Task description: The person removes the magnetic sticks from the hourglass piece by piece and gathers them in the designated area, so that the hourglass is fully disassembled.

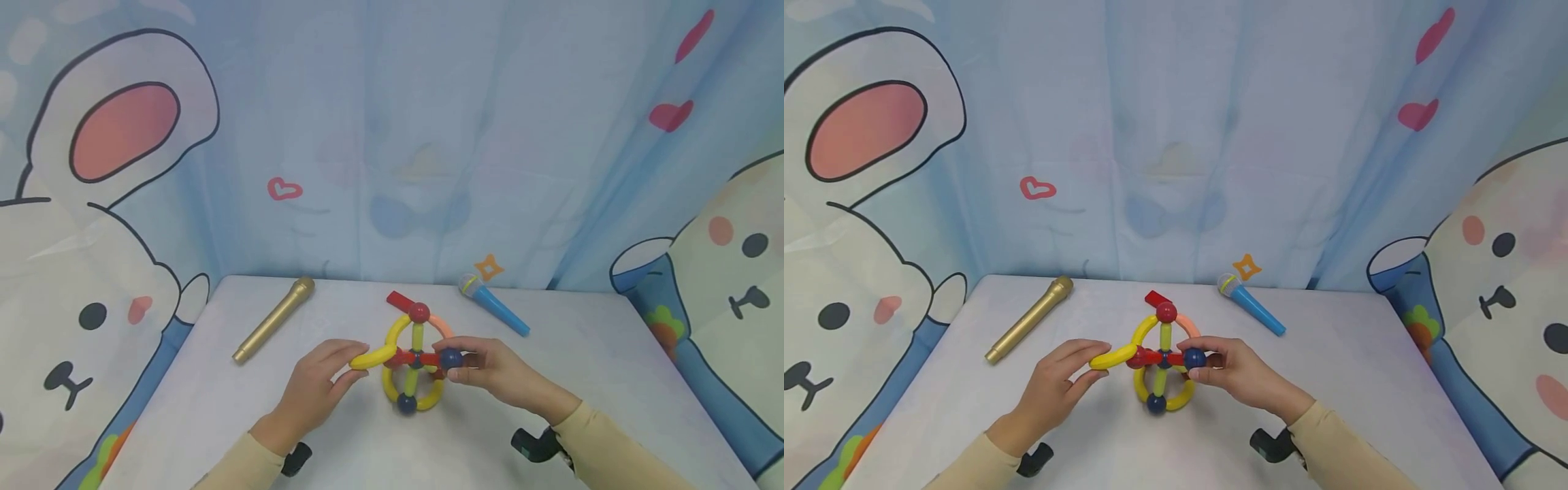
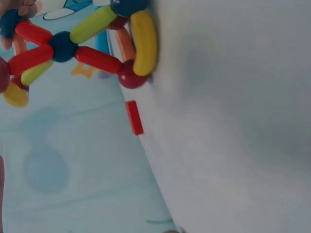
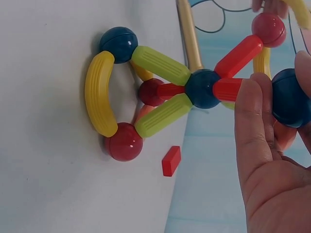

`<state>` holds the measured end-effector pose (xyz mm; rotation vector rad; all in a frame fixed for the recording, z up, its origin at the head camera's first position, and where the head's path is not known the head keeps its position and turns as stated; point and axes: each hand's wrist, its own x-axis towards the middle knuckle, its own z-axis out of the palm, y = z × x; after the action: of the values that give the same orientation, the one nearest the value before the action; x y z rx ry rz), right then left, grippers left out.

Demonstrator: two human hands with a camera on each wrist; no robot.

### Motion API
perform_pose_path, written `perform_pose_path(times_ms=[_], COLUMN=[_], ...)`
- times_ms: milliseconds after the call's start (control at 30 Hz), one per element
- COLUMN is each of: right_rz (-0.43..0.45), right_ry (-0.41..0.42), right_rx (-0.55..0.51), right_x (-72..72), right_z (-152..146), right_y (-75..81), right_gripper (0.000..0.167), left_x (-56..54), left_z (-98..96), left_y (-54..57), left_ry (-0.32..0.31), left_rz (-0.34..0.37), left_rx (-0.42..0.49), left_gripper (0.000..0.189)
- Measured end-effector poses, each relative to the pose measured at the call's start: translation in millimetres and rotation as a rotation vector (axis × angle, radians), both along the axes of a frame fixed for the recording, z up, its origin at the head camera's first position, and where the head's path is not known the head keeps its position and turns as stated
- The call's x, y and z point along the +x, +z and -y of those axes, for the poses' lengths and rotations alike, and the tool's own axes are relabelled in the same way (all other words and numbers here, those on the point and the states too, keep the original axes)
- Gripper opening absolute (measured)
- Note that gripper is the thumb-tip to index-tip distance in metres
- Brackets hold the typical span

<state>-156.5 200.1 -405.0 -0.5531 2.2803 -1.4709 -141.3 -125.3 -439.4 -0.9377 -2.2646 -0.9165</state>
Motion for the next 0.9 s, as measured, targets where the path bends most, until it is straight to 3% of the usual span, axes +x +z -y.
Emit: perform_pose_path(times_ms=[167, 400, 500, 700, 800, 900], right_rz=[0.002, 0.004, 0.001, 0.006, 0.006, 0.012], right_ry=[-0.002, -0.006, -0.013, -0.028, -0.028, -0.031], right_rx=[0.002, 0.009, 0.015, 0.036, 0.04, 0.041], right_x=[-0.8, -0.9, -0.7, -0.6, -1.0, -0.9], right_z=[-0.6, -0.1, -0.2, 0.5, 0.5, 0.8], right_y=[-1.8, -1.1, -0.2, -0.9, -1.6, -1.5], right_gripper=[0.043, 0.043, 0.042, 0.04, 0.04, 0.04], left_x=[3.3, -4.6, -11.6, -21.0, -23.4, -24.6], left_z=[20.0, 45.4, 56.3, 71.9, 75.3, 76.4], left_y=[-12.7, -35.0, -44.8, -58.1, -61.9, -64.2], left_ry=[0.04, -0.006, -0.028, -0.038, -0.032, -0.016], left_rz=[0.169, 0.624, 0.74, 0.836, 0.824, 0.769], left_rx=[0.001, -0.019, -0.068, -0.179, -0.236, -0.284], left_gripper=[0.04, 0.03, 0.027, 0.025, 0.025, 0.028])
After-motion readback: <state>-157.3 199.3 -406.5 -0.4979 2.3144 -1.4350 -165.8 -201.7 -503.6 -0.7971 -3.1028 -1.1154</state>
